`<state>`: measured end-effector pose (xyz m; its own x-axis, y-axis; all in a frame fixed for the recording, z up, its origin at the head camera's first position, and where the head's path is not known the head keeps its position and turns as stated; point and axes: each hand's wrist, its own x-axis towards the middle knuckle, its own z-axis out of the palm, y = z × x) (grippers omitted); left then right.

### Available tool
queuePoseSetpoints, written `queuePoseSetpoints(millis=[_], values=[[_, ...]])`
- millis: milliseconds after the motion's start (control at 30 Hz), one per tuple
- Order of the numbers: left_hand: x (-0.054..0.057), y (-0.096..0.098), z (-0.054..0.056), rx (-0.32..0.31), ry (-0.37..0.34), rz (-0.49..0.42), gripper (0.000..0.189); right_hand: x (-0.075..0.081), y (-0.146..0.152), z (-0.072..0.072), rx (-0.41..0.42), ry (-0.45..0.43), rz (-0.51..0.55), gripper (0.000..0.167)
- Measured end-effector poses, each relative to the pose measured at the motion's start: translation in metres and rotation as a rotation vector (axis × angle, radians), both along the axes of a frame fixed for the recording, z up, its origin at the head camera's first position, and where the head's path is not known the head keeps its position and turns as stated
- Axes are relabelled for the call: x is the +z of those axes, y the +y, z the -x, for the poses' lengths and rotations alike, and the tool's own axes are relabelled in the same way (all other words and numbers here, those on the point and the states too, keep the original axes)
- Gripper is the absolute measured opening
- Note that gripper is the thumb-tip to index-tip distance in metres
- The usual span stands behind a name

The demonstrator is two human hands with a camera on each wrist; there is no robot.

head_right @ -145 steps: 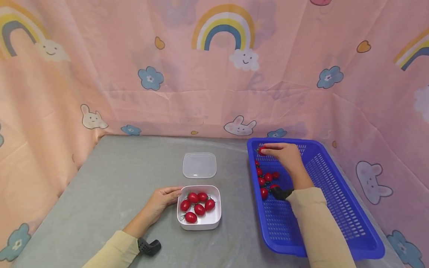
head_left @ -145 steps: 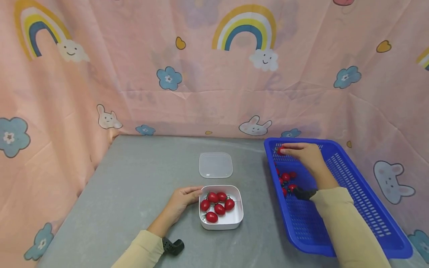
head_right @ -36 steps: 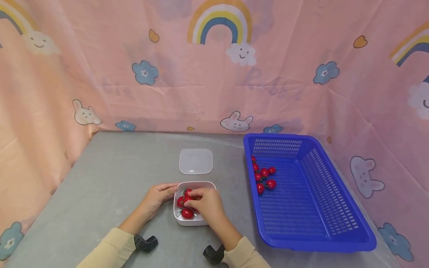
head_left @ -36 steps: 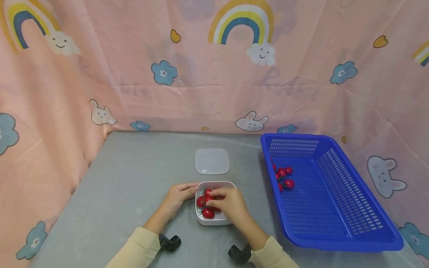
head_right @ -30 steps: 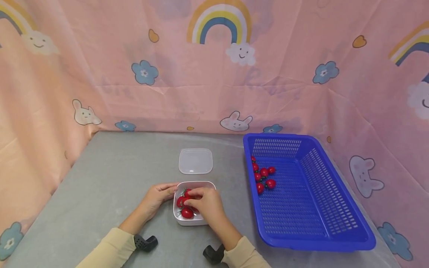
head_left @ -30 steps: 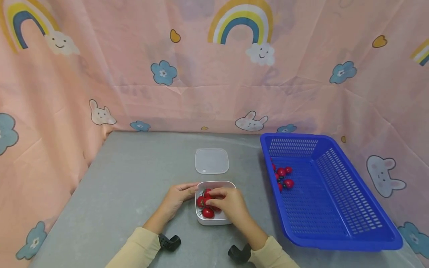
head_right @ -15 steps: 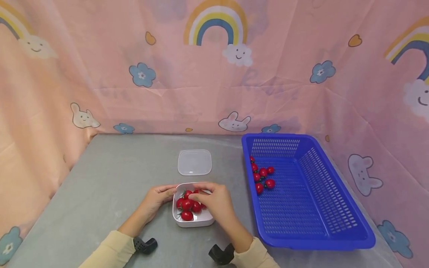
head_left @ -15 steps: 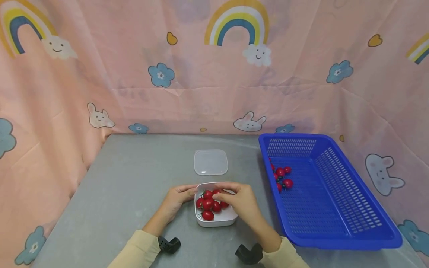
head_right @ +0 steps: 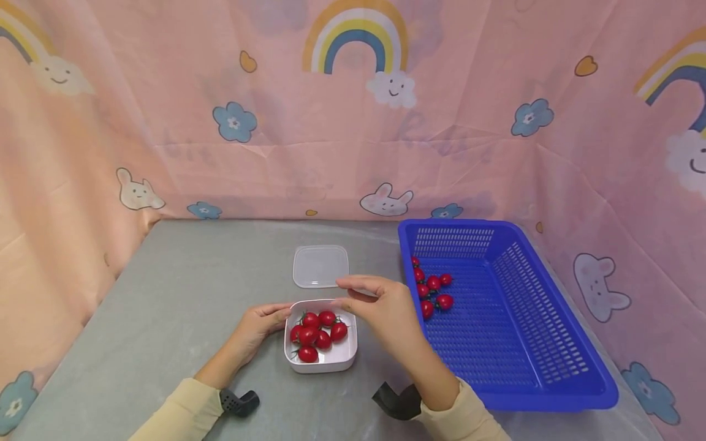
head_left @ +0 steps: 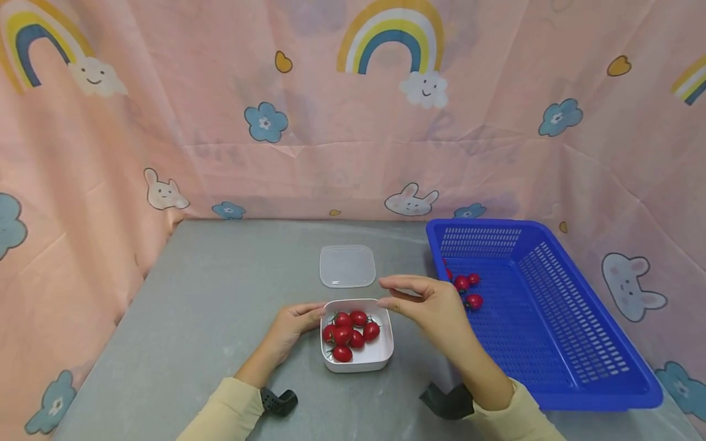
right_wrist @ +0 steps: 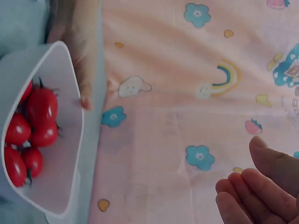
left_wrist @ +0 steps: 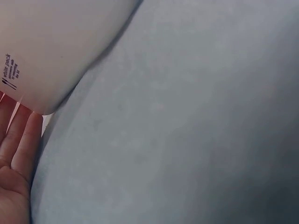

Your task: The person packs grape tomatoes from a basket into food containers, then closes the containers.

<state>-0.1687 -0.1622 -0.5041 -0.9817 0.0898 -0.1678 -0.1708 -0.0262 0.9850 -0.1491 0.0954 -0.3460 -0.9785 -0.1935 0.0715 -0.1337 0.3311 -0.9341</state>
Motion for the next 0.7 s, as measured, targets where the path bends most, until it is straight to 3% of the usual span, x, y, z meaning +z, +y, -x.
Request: queuePoseSetpoints(millis=[100,533,700], values=[[0.0,-0.001,0.0,-0.006,-0.004,-0.008,0.038,0.006,0.006,0.003,-0.01,0.035,-0.039,0.032],[0.0,0.0,0.001,0.009,-0.01,0.008,0.036,0.019,0.032,0.025,-0.073,0.045,-0.136,0.039],[0.001,-0.001,0.001,-0.012,-0.006,0.001,0.038,0.024,0.04,0.033,-0.118,-0.021,-0.186,0.05]])
